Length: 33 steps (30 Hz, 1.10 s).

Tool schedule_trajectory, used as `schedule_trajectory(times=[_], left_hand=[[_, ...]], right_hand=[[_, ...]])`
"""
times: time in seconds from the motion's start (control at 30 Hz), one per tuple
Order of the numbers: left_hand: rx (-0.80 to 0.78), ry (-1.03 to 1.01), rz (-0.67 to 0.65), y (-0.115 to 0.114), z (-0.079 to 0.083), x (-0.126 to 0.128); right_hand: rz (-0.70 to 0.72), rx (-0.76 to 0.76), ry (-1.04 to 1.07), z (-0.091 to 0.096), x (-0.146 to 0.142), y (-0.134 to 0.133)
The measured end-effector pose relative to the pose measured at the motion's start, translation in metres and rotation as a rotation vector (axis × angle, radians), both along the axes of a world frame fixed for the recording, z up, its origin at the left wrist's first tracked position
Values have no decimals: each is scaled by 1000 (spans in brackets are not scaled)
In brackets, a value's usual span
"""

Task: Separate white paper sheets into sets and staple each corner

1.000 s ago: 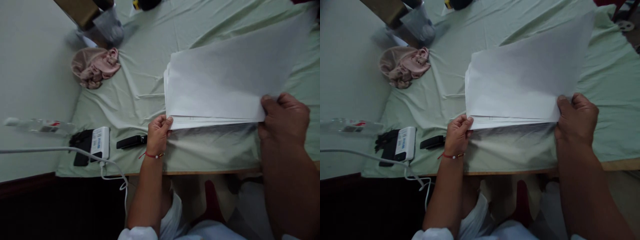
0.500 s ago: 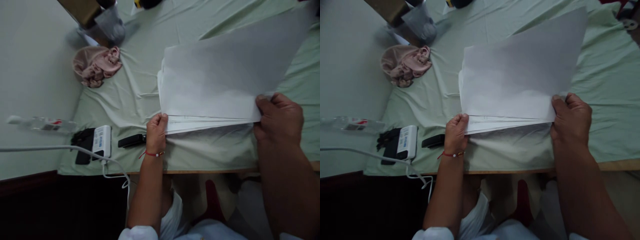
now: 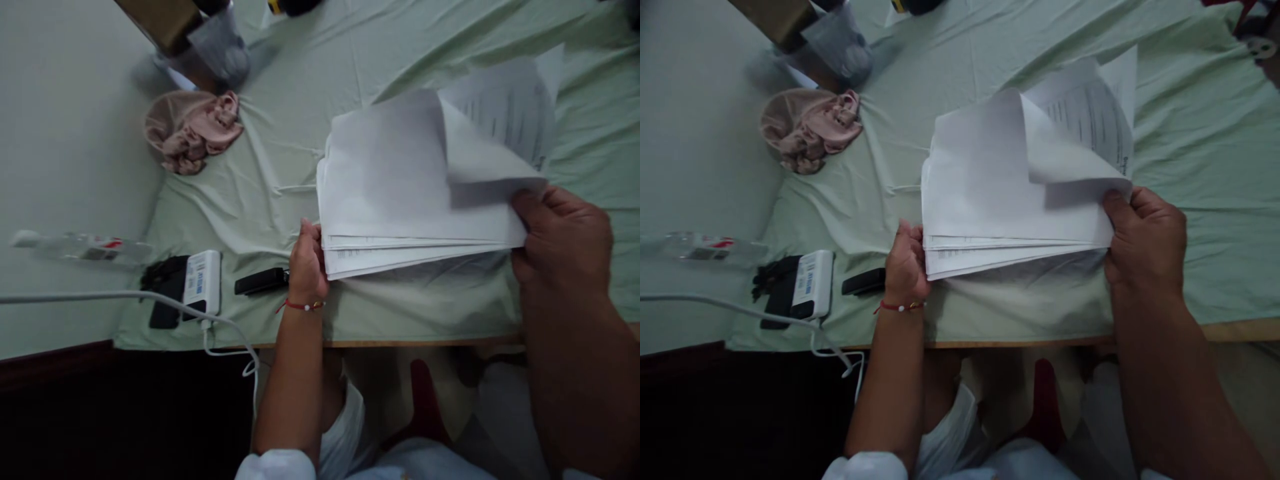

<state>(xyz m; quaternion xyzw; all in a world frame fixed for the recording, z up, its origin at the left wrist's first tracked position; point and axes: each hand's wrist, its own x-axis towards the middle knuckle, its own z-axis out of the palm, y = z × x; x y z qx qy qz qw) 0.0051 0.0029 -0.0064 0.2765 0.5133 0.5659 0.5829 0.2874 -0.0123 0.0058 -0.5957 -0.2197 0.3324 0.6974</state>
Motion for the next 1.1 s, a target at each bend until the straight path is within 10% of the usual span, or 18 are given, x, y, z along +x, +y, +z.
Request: schedule_trajectory(times=[0.3,0.83,1.1], left_hand=[[-43,92,-142,1,1,-8],[199,170,-303,-10,15,-20],[277,265,68,-3,13,-26]], right_hand=[[131,-142,-195,7,8,-15],[398,-341,162,9,29,-14],[212,150,-49,21,12,-24]])
